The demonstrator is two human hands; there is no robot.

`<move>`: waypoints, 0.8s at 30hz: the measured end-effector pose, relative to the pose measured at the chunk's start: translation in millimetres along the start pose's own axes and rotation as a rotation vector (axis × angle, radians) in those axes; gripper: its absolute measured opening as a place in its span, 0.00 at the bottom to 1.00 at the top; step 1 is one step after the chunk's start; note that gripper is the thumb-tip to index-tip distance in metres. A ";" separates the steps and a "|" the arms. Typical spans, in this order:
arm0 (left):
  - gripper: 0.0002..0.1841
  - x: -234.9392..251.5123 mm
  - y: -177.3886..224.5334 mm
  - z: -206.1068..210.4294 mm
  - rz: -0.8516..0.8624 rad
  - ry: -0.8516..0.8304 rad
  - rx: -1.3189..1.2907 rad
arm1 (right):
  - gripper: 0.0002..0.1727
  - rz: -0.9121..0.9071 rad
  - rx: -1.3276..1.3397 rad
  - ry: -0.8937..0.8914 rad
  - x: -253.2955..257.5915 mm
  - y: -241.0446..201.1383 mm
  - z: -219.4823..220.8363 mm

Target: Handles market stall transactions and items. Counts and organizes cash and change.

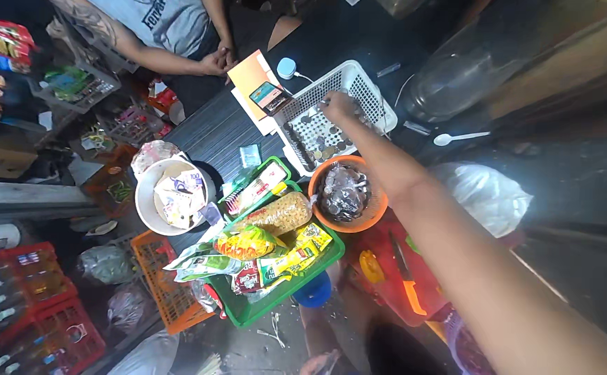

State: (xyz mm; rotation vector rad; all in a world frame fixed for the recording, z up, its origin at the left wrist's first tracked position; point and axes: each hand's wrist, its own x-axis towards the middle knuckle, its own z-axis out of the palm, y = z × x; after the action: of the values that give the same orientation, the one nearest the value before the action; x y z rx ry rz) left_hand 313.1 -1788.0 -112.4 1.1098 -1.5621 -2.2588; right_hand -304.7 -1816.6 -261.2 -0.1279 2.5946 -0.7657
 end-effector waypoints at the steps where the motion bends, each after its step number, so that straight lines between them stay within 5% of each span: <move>1: 0.13 0.0 0.8 3.3 -0.033 0.001 0.008 | 0.25 0.029 -0.004 0.007 0.4 -3.4 1.0; 10: 0.17 -18.9 -2.3 -4.1 -0.212 0.163 0.094 | 0.36 0.162 0.261 -0.016 -11.0 18.0 8.8; 15: 0.18 -15.5 16.4 -0.5 -0.218 0.103 0.144 | 0.17 0.095 0.573 0.006 -67.1 39.0 -30.1; 18: 0.19 -14.2 26.4 1.2 -0.238 0.091 0.153 | 0.14 0.039 0.922 -0.185 -129.5 44.4 -52.6; 24: 0.20 -19.8 33.6 -3.1 -0.229 0.067 0.154 | 0.16 -0.260 0.329 -0.224 -221.3 56.8 -31.2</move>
State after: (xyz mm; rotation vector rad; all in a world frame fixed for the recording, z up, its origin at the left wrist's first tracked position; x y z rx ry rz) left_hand 320.6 -1794.3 -74.5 1.4582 -1.6827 -2.2417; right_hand -116.3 -1707.8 -184.7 -0.4298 2.2327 -1.1858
